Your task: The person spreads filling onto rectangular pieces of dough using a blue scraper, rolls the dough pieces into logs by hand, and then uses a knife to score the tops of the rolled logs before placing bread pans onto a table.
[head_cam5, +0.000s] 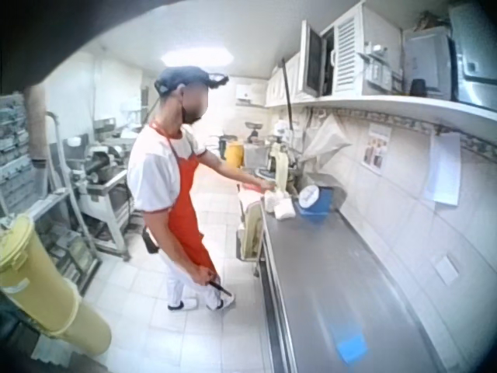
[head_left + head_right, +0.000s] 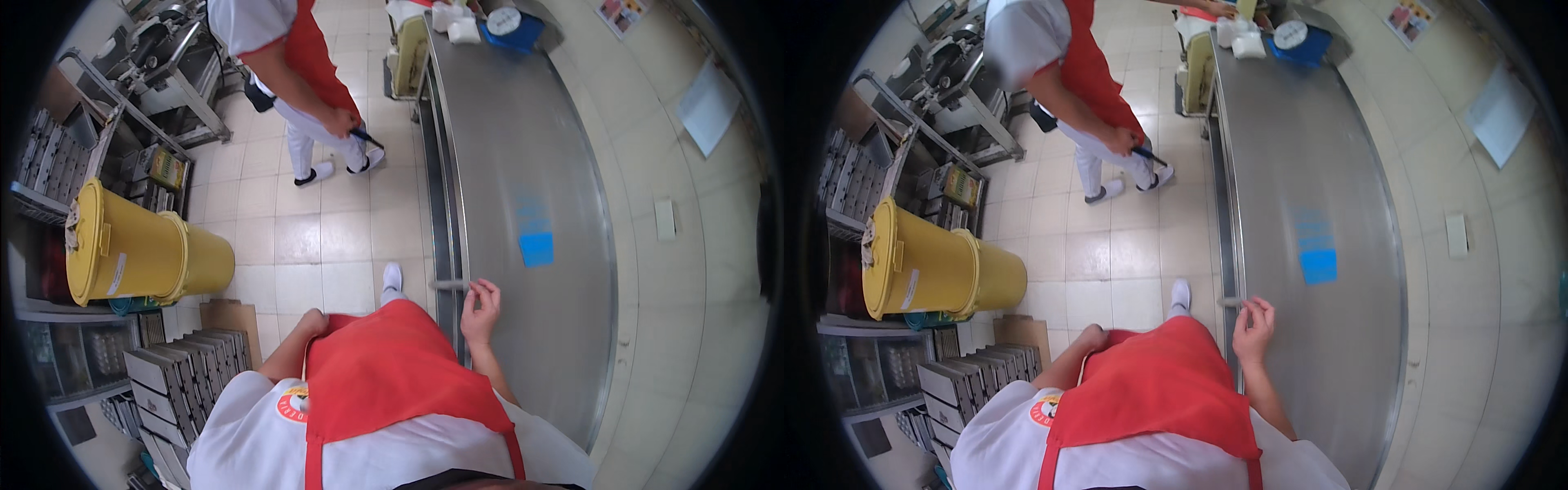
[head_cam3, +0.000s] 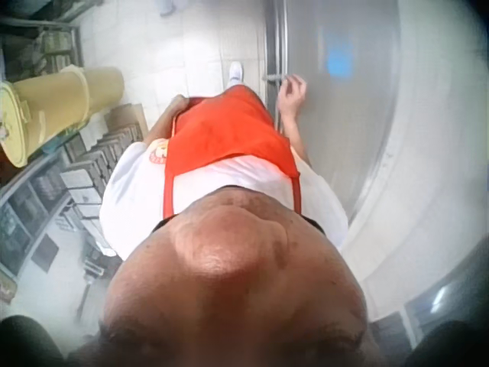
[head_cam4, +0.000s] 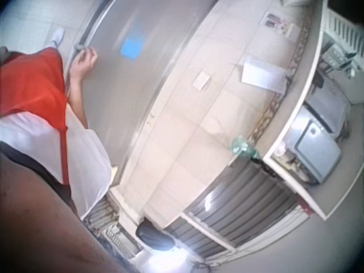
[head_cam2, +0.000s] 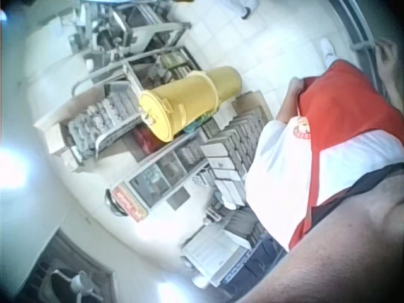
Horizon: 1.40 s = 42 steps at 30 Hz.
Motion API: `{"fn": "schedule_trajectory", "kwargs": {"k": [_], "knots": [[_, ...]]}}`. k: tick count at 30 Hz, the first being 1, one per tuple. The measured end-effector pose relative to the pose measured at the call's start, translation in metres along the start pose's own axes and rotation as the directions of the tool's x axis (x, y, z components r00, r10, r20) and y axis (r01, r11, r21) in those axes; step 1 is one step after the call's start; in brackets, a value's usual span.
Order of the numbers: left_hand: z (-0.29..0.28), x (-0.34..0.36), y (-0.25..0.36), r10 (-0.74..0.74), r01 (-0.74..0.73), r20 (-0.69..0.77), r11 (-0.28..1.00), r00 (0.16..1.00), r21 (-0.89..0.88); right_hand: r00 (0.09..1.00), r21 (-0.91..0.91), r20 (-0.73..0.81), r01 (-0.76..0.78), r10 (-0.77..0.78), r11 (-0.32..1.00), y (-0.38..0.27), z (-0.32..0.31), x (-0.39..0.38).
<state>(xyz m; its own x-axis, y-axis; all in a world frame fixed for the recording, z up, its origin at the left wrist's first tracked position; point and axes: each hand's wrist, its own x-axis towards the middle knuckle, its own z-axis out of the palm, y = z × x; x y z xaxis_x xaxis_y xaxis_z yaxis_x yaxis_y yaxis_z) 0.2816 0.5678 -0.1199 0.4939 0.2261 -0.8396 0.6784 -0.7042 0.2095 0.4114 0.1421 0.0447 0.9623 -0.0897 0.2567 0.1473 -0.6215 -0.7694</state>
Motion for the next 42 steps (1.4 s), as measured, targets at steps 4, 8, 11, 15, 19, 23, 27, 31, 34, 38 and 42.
{"fn": "schedule_trajectory", "kwargs": {"k": [4,8,11,15,19,23,27,31,34,38,42], "knots": [[-0.175,-0.064,0.116,0.289,-0.284,-0.245,0.099,0.926,-0.954,0.990,0.132,0.134,0.015,-0.033,0.991,-0.015,0.049,0.110],[-0.284,-0.217,0.212,0.345,0.084,-0.182,-0.630,0.921,-0.772,0.930,0.275,0.258,0.188,-0.261,0.943,-0.103,0.111,0.229],[-0.309,-0.248,0.242,0.767,0.072,-0.409,-0.505,0.494,-0.860,0.860,0.398,0.127,0.412,-0.494,0.819,-0.181,0.164,0.307],[-0.358,-0.238,0.260,0.895,-0.266,-0.435,-0.445,-0.099,-0.855,0.793,0.461,0.023,0.533,-0.609,0.710,-0.232,0.210,0.386],[-0.429,-0.236,0.258,0.797,-0.313,-0.452,-0.583,-0.401,-0.750,0.770,0.281,0.101,0.585,-0.630,0.761,-0.269,0.251,0.395],[-0.512,-0.216,0.252,0.718,-0.326,-0.363,-0.628,-0.594,-0.707,0.725,0.113,0.226,0.643,-0.650,0.757,-0.275,0.317,0.400],[-0.586,-0.183,0.258,0.667,-0.265,-0.358,-0.644,-0.653,-0.718,0.885,0.115,0.358,0.275,-0.298,0.955,-0.247,0.356,0.393],[-0.658,-0.159,0.264,0.646,-0.268,-0.355,-0.664,-0.675,-0.698,0.838,0.061,0.392,0.387,-0.379,0.920,-0.290,0.379,0.413],[-0.706,-0.129,0.276,0.633,-0.274,-0.373,-0.689,-0.678,-0.671,0.845,0.011,0.384,0.399,-0.372,0.917,-0.282,0.403,0.441],[-0.773,-0.088,0.316,0.633,-0.307,-0.326,-0.682,-0.702,-0.664,0.934,-0.117,0.281,0.260,-0.219,0.958,-0.237,0.425,0.480],[-0.826,-0.066,0.375,0.716,-0.454,-0.293,-0.651,-0.634,-0.609,0.941,0.006,0.328,0.082,-0.079,0.997,-0.159,0.483,0.561]]}}
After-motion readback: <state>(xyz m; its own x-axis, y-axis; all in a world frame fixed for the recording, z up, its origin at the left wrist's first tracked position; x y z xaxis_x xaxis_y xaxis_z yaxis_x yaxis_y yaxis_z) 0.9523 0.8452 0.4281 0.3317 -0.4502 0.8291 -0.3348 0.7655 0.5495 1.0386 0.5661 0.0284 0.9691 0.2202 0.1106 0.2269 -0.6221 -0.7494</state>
